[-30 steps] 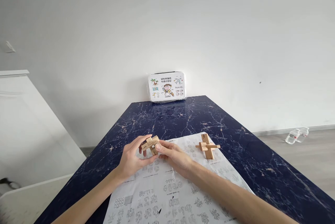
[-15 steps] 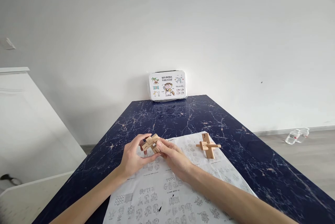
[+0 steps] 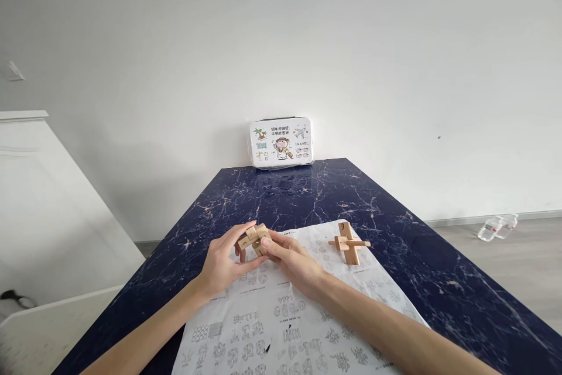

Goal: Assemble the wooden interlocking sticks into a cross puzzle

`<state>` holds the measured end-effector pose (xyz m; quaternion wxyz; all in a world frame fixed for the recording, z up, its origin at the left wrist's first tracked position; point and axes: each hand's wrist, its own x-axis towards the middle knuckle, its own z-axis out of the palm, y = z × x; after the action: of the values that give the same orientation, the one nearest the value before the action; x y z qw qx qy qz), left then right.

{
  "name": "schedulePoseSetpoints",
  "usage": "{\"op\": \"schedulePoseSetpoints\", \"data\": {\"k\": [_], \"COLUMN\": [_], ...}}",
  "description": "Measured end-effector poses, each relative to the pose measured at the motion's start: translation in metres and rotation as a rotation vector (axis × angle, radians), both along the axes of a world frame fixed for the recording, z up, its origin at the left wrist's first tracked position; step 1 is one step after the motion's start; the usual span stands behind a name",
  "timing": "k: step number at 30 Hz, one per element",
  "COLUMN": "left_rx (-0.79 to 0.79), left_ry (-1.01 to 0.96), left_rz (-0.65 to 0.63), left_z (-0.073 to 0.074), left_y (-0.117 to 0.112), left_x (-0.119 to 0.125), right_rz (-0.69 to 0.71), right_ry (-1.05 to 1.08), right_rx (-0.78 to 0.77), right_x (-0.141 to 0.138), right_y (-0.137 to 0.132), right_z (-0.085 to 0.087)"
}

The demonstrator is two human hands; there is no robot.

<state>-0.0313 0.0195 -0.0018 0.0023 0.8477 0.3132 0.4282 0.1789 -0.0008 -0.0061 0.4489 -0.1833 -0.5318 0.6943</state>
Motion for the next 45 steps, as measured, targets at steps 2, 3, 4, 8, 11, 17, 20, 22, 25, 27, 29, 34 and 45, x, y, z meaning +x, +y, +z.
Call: {"op": "schedulePoseSetpoints", "data": {"k": [2, 3, 4, 8, 11, 17, 20, 22, 25, 27, 29, 34, 45], "left_rx": [0.023, 0.035, 0.043, 0.041, 0.007, 0.004, 0.047, 0.056, -0.004, -0.067, -0.123, -0.253, -0.582], "left_ry": [0.021, 0.034, 0.046, 0.086, 0.099, 0.059, 0.037, 0.062, 0.092, 0.113, 0.142, 0.059, -0.116], "left_rz": [0.002, 0.0, -0.005, -0.037, -0.049, -0.035, -0.004, 0.006, -0.008, -0.036, -0.056, -0.064, -0.137], "left_z": [-0.001, -0.001, -0.002, -0.001, 0.0, -0.001, 0.0, 0.0, 0.002, 0.003, 0.005, 0.007, 0.017], "left_y": [0.001, 0.002, 0.002, 0.005, 0.006, 0.001, -0.002, -0.003, -0.003, -0.003, -0.003, -0.004, -0.01], "left_x": [-0.002, -0.002, -0.004, -0.007, -0.009, -0.003, 0.003, 0.005, 0.005, 0.003, 0.0, 0.001, 0.006], "right_rz": [-0.017, -0.02, -0.021, -0.009, 0.01, -0.071, -0.097, -0.067, -0.02, -0.007, -0.015, -0.088, -0.354], "right_ry": [-0.008, -0.015, -0.021, -0.047, -0.079, -0.094, -0.103, -0.116, -0.142, -0.164, -0.191, -0.269, -0.57], "right_rx": [0.0, -0.002, -0.003, 0.003, 0.036, 0.057, 0.076, 0.076, 0.042, 0.028, 0.028, 0.119, 0.528], "right_x": [0.0, 0.0, 0.0, 0.003, 0.004, 0.001, 0.0, 0.0, 0.001, 0.0, 0.0, -0.001, 0.01], "right_y": [-0.001, -0.001, -0.001, 0.0, 0.0, -0.005, -0.005, -0.004, -0.004, -0.005, -0.007, -0.009, 0.005], "right_z": [0.0, 0.0, 0.0, 0.001, 0.004, 0.002, -0.001, -0.001, 0.0, 0.001, 0.003, 0.008, -0.004]}}
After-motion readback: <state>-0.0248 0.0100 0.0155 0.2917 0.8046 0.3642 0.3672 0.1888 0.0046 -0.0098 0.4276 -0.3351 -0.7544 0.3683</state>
